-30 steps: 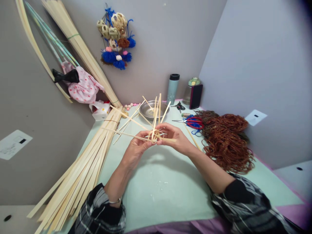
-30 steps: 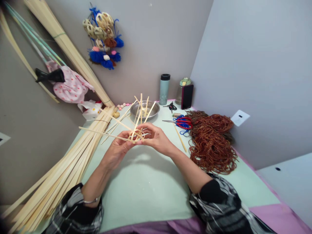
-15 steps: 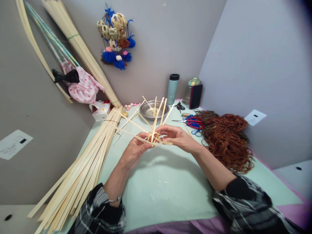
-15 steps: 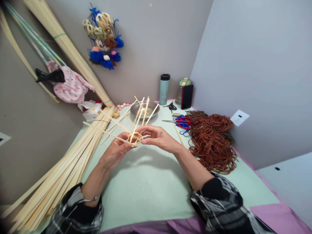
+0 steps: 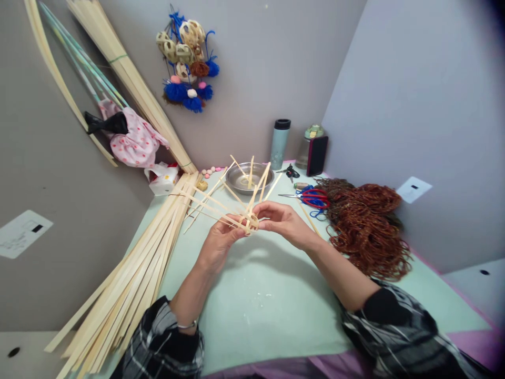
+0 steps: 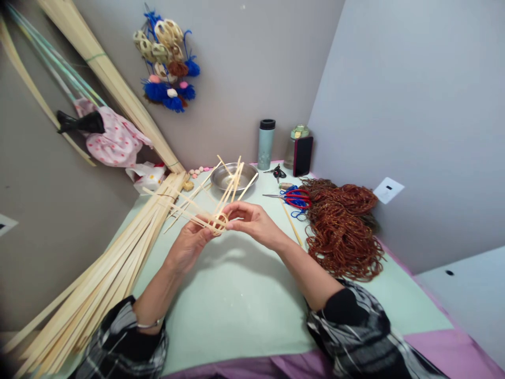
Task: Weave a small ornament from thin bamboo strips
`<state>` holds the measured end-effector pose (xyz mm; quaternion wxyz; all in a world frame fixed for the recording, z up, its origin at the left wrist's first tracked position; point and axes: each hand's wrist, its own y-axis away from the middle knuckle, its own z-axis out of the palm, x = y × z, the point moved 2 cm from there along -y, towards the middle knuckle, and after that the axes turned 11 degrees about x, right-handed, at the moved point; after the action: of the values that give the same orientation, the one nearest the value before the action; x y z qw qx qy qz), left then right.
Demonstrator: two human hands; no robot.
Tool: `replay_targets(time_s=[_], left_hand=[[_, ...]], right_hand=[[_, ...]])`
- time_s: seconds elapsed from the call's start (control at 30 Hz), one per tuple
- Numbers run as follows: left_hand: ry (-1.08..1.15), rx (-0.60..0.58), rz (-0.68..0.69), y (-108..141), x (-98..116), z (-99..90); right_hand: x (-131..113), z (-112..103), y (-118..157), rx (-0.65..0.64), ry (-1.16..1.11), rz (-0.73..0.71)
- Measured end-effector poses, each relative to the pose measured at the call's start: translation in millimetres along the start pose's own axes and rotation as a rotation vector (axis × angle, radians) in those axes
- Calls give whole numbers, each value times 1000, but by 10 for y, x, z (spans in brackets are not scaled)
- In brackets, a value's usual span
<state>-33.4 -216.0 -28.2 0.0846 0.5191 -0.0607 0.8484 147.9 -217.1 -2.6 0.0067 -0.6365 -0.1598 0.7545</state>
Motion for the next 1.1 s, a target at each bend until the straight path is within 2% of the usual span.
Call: replay_targets(time_s=[0.13,0.27,0.47,0.73,0.93,1.0,1.1], left_hand=[[-38,73,19,-5,0,-7],[-54,14,27,-1,16,13],[-99,52,65,-8,-27,-15],[-164,47,134,-5,-52,-30],[-147,-58,89,-10,-1,-41],[-152,-74,88,-18,16,-52],[-141,-35,87,-33,9,-66]], right_hand=[[27,1,3,-13,-25,25],[63,-4,10,-90,-73,70],[88,17,12,6,-36,45],[87,35,26,-39,-72,110],[85,21,15,36,-59,67],[90,26,16,13,-62,60],[110,43,21,-39,-55,65]])
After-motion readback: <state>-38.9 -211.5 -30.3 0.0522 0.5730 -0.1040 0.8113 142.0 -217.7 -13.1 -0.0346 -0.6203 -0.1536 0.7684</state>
